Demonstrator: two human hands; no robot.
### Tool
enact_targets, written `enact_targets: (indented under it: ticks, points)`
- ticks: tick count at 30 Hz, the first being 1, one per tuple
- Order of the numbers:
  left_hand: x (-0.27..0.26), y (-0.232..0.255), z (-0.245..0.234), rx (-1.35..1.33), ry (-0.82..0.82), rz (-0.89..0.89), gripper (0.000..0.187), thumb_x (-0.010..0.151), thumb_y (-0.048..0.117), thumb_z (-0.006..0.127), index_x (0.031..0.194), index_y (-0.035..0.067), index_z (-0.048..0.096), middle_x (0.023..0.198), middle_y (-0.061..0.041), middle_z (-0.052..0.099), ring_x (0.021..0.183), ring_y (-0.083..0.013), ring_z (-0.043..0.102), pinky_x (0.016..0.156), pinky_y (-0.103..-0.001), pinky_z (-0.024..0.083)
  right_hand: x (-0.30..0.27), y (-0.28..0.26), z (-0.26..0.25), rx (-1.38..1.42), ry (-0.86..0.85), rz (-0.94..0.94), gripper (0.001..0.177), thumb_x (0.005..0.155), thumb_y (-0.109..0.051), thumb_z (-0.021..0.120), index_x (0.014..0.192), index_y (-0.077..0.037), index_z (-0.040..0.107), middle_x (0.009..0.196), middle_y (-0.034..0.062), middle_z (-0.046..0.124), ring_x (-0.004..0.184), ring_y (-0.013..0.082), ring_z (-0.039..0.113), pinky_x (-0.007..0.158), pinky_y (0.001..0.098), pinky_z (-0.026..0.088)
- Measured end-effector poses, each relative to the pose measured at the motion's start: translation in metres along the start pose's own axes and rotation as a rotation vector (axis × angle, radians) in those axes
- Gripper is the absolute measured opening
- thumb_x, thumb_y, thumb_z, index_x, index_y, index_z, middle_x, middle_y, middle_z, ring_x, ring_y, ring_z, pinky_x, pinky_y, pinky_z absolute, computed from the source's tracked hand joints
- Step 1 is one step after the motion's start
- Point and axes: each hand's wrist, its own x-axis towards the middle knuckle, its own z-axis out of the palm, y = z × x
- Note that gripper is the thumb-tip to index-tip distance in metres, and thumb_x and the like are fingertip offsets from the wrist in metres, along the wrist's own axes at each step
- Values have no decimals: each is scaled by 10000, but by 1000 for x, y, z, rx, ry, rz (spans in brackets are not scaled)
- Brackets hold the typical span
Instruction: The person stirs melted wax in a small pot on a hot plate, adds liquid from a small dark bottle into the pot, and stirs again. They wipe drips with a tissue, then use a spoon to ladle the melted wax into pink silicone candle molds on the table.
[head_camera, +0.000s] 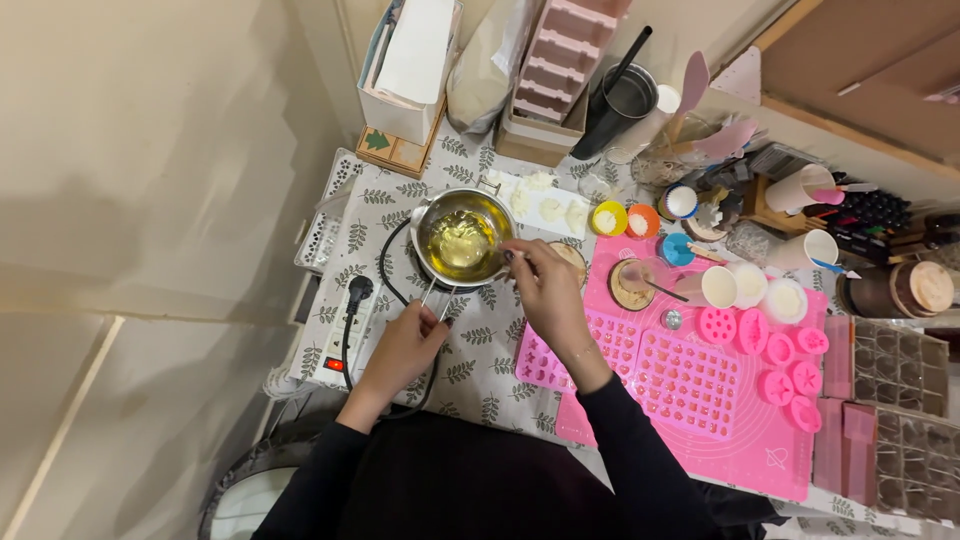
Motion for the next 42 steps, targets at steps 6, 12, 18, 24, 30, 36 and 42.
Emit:
enact_targets:
  ticks: [6, 12, 18, 24, 30, 36, 42]
  points:
    - [0, 7, -7, 3, -1, -25, 289, 880, 260, 690, 954, -9, 614, 796, -113, 714, 708, -227, 677, 688, -350, 534, -4, 9, -11, -95, 32, -114, 159, 1013, -63, 572, 1105, -19, 694, 854, 118, 638, 681, 211, 647, 646, 352, 509]
    - [1, 7, -10, 65, -5, -51, 286, 875, 264, 692, 955, 1, 614, 783, -129, 716, 702, -246, 685, 681, -358, 533, -6, 8, -4, -17, -55, -175, 188, 978, -43, 571, 1104, -10, 706, 861, 118, 653, 726, 229, 653, 671, 361, 514]
    - [-3, 14, -14, 45, 0, -31, 284, 868, 261, 692, 933, -4, 613, 766, -119, 716, 682, -248, 679, 667, -359, 528, -1, 21, -4, -46, 85, -76, 167, 1019, -72, 551, 1097, -7, 683, 881, 125, 656, 711, 226, 664, 673, 349, 525]
    - [-1, 18, -15, 68, -7, -42, 277, 860, 261, 691, 924, -1, 622, 727, -126, 695, 662, -245, 670, 649, -361, 520, -5, 28, -6, 4, 9, -184, 161, 1000, -66, 576, 1090, 3, 690, 912, 125, 693, 748, 205, 683, 650, 322, 553]
    - [-2, 18, -21, 78, -34, -58, 284, 857, 269, 696, 915, 0, 629, 721, -118, 690, 658, -240, 667, 646, -354, 518, 8, 20, -9, -5, 24, -19, 178, 1010, -78, 568, 1107, -16, 704, 856, 134, 677, 670, 235, 659, 612, 350, 518]
    - [-3, 15, -20, 83, -35, -59, 286, 863, 280, 693, 915, 5, 633, 725, -102, 691, 662, -224, 668, 650, -343, 517, 4, 29, -21, -42, 35, -203, 146, 1000, -65, 569, 1069, -18, 690, 941, 117, 706, 780, 207, 714, 679, 329, 559]
    - [1, 11, -19, 75, -65, -48, 275, 870, 269, 691, 922, 7, 628, 722, -106, 681, 648, -211, 641, 641, -346, 506, 11, 21, -7, -21, -27, -168, 179, 992, -86, 573, 1084, -45, 722, 913, 97, 726, 730, 209, 717, 679, 349, 557]
